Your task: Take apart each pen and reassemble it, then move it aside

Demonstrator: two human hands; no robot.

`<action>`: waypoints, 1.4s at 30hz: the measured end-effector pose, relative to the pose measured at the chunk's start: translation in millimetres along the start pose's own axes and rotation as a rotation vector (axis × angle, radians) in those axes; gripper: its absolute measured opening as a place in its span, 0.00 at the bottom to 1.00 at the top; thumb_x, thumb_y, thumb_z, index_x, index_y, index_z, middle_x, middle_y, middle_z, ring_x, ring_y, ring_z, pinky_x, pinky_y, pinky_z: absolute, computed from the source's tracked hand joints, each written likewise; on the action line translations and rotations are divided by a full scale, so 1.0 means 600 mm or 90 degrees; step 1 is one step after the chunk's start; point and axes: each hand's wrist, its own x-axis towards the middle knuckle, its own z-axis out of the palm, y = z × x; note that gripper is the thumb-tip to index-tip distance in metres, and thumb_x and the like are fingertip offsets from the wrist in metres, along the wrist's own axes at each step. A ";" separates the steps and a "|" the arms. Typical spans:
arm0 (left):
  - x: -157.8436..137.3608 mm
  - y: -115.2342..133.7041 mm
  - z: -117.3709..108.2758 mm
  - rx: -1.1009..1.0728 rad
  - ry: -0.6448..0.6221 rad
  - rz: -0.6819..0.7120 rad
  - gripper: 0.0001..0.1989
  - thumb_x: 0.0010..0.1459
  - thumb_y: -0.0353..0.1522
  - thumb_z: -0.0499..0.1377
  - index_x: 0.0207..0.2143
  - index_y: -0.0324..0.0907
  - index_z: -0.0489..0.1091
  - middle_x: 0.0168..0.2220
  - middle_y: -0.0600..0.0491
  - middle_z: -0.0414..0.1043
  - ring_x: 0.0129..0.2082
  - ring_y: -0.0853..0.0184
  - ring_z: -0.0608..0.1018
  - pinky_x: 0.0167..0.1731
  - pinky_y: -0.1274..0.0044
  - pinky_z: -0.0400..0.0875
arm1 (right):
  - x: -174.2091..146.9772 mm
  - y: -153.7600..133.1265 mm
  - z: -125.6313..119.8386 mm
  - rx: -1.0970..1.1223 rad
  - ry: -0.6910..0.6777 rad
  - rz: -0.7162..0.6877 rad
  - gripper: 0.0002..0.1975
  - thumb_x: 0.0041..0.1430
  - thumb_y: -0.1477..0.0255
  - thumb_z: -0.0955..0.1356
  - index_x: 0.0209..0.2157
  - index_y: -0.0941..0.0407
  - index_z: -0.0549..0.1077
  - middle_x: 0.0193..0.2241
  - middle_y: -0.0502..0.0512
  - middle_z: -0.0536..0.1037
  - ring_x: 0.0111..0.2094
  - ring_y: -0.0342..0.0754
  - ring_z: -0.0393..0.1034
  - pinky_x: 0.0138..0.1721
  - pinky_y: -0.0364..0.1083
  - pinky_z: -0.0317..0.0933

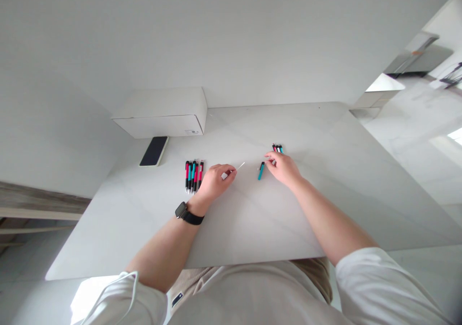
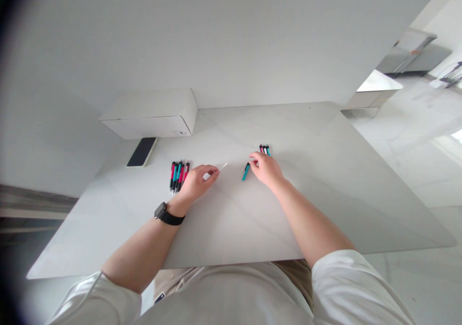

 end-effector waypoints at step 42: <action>0.002 0.003 0.006 -0.046 -0.041 0.098 0.08 0.67 0.37 0.62 0.44 0.48 0.80 0.43 0.49 0.82 0.44 0.60 0.81 0.50 0.67 0.74 | -0.040 -0.108 0.011 0.068 -0.113 -0.167 0.07 0.70 0.69 0.67 0.40 0.49 0.79 0.34 0.51 0.81 0.32 0.46 0.73 0.39 0.45 0.63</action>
